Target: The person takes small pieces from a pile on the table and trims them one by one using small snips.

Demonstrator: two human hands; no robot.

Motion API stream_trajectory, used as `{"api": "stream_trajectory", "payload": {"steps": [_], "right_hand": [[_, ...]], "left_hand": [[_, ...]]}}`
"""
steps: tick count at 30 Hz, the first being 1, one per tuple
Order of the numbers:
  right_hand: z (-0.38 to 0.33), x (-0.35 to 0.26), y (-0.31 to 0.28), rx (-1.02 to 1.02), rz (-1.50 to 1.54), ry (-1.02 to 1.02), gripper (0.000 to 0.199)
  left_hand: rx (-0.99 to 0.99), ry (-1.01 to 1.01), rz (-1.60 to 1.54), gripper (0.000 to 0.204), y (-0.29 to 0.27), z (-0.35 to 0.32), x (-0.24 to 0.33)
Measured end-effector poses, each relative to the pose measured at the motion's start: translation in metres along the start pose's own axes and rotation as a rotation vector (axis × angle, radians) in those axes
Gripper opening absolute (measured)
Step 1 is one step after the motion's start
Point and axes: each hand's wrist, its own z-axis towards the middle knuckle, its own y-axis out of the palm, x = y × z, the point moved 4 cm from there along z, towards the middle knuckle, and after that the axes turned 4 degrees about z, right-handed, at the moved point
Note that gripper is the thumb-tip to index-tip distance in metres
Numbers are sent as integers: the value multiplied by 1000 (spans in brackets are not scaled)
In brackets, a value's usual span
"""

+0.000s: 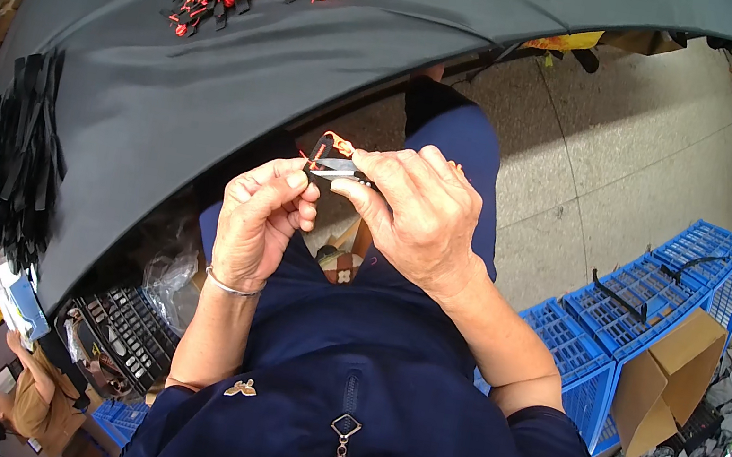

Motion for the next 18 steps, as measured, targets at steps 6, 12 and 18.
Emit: {"api": "stream_trajectory", "payload": {"steps": [6, 12, 18], "right_hand": [[-4, 6, 7, -18, 11, 43, 23], [-3, 12, 9, 5, 142, 120, 20], [-3, 22, 4, 81, 86, 65, 22]], "left_hand": [[17, -5, 66, 21, 0, 2, -2], [15, -22, -5, 21, -3, 5, -7], [28, -43, 43, 20, -2, 7, -9]]}}
